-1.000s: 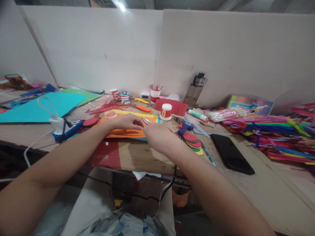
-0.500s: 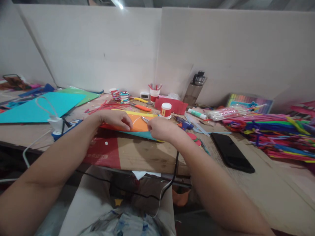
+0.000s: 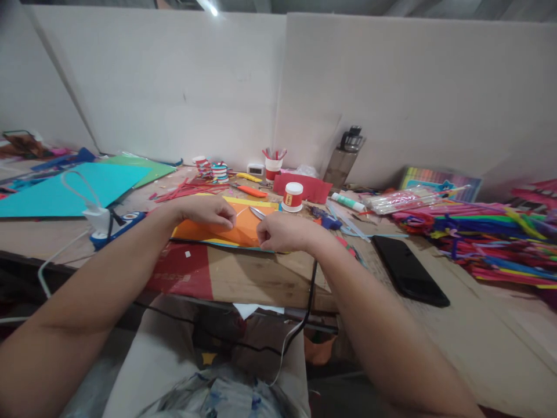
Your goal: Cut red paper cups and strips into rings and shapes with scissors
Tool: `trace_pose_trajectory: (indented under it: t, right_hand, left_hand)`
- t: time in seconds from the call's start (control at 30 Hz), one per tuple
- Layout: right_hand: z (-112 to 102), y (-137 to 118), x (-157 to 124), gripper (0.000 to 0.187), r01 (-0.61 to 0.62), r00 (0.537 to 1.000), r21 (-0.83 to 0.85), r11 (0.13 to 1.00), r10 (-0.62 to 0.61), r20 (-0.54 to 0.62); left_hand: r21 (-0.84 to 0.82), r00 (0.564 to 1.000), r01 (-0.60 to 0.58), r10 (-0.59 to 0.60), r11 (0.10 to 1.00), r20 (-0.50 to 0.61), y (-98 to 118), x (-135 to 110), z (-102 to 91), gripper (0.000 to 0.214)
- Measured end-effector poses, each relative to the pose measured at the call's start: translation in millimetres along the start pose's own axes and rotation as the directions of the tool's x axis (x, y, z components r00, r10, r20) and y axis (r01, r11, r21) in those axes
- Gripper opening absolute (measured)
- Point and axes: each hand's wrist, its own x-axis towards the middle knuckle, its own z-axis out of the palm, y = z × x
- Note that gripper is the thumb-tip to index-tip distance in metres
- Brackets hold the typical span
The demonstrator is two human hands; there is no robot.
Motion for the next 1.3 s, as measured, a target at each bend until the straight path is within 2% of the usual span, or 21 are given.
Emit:
trace_pose_trajectory:
  t: [0.2,0.3,0.4,0.5,0.6,0.67,0.73,0.8,0.97,1.1,1.2,1.3]
  right_hand:
    - [-1.7,-2.2,-1.2,0.009,-0.073,0.979,-0.113,0.991,0.049,-0.199]
    - [-1.3,-1.7,-1.6,0.008,-0.097,0.968,-0.101,0.99,0.07,-0.243]
    - [1.0,0.7,-2.0,0.009,-0.078,0.978,-0.072,0.994,0.063,-0.2]
    - [5.3,5.7,-0.8,0.01,0.005,1.0,-0.008,1.0,-0.005,-0.029]
    - [9.7,11.2,2.1,0.014,0.03,0.993,0.034,0.999,-0.034,0.109]
    - [12.1,13.2,4.0,0.014,0.008,0.997,0.005,1.0,-0.009,0.078]
    - [14.9,12.3,5.2,0.014,-0.023,1.0,-0.061,0.998,0.022,-0.018]
    - [18.8,8.3,5.9,0.023,-0.038,0.997,-0.127,0.991,0.028,-0.077]
    - [28.4,-3.5,8.4,0.025,-0.06,0.994,-0.185,0.981,0.042,-0.097]
    - [24.2,0.4,7.5,0.03,-0.131,0.988,-0.234,0.963,0.108,-0.109]
    - [14.9,10.7,2.8,0.03,-0.194,0.979,-0.241,0.951,0.172,-0.109]
    - [10.9,20.4,-2.5,0.027,-0.18,0.983,-0.246,0.952,0.166,-0.078]
  left_hand:
    - [0.12,0.995,0.012,0.0,0.993,-0.101,10.0,-5.6,-8.1,0.023]
    - [0.147,0.991,0.014,0.006,0.989,-0.134,13.2,-7.3,-10.0,0.023]
    - [0.145,0.993,0.009,0.009,0.989,-0.121,12.8,-7.7,-9.3,0.023]
    - [0.142,0.995,0.019,-0.005,0.99,-0.103,10.2,-7.0,-7.2,0.022]
    - [0.139,0.996,0.029,-0.017,0.99,-0.088,7.8,-5.8,-5.5,0.022]
    - [0.136,0.997,0.026,-0.015,0.99,-0.08,6.9,-5.2,-5.1,0.021]
    - [0.138,0.997,0.023,-0.012,0.99,-0.076,6.5,-4.7,-4.9,0.021]
    - [0.14,0.998,0.024,-0.015,0.99,-0.068,6.3,-4.5,-4.6,0.022]
    - [0.159,0.999,0.041,-0.034,0.986,-0.041,6.0,-5.0,-3.6,0.021]
    - [0.144,0.998,0.055,-0.055,0.988,-0.003,10.2,-4.4,-1.6,0.022]
    - [0.092,0.996,0.031,-0.038,0.995,0.076,16.0,-0.9,4.0,0.035]
    - [0.141,0.995,-0.023,0.008,0.99,0.104,20.5,3.8,11.5,0.047]
